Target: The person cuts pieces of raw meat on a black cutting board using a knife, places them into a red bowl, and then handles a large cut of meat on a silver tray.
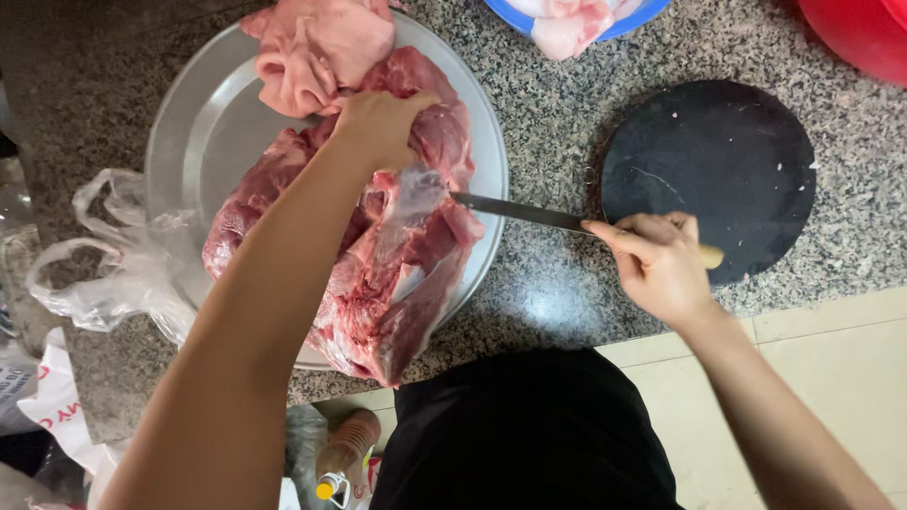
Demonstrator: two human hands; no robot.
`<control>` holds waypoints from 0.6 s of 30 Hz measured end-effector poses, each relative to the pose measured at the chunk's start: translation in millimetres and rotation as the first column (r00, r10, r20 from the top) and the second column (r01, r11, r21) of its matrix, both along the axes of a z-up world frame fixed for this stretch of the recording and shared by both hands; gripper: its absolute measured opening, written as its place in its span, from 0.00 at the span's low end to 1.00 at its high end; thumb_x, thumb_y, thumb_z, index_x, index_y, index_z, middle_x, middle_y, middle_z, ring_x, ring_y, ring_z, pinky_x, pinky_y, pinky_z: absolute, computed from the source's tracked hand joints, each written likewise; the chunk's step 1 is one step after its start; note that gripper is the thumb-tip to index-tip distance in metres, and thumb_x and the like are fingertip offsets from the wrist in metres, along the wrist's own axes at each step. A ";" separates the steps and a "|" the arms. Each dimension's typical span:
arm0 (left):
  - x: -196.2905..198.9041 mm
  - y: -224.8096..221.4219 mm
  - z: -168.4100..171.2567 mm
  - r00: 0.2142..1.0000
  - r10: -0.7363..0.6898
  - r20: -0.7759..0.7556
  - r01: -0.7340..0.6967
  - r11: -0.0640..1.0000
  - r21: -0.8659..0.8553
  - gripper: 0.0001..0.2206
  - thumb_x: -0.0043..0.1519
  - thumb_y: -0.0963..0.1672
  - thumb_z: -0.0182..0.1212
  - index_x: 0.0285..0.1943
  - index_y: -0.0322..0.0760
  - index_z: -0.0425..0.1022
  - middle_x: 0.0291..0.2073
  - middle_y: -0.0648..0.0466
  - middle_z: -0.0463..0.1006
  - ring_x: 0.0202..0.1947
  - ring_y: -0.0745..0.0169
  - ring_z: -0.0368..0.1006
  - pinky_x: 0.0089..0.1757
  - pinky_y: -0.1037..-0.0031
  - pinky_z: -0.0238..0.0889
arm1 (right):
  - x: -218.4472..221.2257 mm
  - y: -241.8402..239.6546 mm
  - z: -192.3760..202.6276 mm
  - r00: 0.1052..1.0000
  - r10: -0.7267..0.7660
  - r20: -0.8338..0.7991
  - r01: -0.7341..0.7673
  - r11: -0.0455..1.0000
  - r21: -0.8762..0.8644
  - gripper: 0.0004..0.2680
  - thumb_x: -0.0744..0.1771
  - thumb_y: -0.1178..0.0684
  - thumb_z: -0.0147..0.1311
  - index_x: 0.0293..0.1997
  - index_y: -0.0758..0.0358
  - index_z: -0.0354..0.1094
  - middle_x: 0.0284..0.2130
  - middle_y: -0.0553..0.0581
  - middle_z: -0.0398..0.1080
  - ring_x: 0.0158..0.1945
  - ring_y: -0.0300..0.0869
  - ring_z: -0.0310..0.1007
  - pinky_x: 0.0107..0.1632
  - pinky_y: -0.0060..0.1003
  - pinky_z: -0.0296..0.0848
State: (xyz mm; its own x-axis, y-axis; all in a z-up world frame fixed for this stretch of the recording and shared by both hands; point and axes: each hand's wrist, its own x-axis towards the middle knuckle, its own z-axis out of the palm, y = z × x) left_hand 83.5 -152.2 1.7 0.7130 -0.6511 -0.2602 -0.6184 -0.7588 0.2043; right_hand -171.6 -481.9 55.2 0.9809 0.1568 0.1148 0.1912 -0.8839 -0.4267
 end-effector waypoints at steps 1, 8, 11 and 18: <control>3.1 -0.7 -3.7 1.000 0.002 -0.017 -0.002 1.000 0.027 0.39 0.42 0.47 0.74 0.69 0.54 0.67 0.39 0.44 0.82 0.42 0.40 0.78 0.43 0.54 0.70 | 3.2 -3.1 3.3 0.999 0.036 0.001 -0.036 0.999 -0.022 0.14 0.66 0.61 0.57 0.53 0.42 0.77 0.33 0.45 0.74 0.37 0.38 0.70 0.57 0.45 0.58; 9.9 -4.8 -14.2 0.998 0.047 -0.049 -0.046 0.999 0.013 0.40 0.41 0.48 0.76 0.68 0.58 0.67 0.43 0.48 0.82 0.45 0.42 0.78 0.45 0.55 0.70 | 45.1 2.8 16.0 0.957 0.289 0.032 -0.263 0.906 -0.332 0.20 0.62 0.61 0.58 0.57 0.37 0.76 0.36 0.48 0.71 0.40 0.42 0.71 0.57 0.48 0.60; 13.8 -5.2 -11.9 0.996 0.045 -0.081 -0.042 0.998 0.039 0.41 0.41 0.48 0.76 0.69 0.61 0.66 0.44 0.48 0.82 0.47 0.43 0.77 0.46 0.56 0.69 | 71.1 16.8 21.4 0.912 0.405 0.059 -0.352 0.849 -0.394 0.20 0.61 0.59 0.60 0.57 0.35 0.77 0.37 0.50 0.71 0.41 0.44 0.70 0.57 0.49 0.59; 21.4 -11.0 -8.2 0.987 0.062 -0.151 -0.048 0.994 0.099 0.40 0.42 0.49 0.77 0.69 0.65 0.66 0.48 0.50 0.81 0.51 0.44 0.76 0.48 0.54 0.69 | 135.4 32.0 14.7 0.817 0.575 0.032 -0.486 0.718 -0.498 0.18 0.66 0.56 0.59 0.59 0.30 0.76 0.38 0.45 0.72 0.43 0.42 0.70 0.59 0.47 0.57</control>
State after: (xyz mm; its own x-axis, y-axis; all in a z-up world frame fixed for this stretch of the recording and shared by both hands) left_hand 104.9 -163.2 -6.5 0.6937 -0.5793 -0.4280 -0.5419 -0.8112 0.2196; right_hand -36.2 -449.9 69.9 0.6900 0.7219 0.0524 0.7180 -0.6918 0.0766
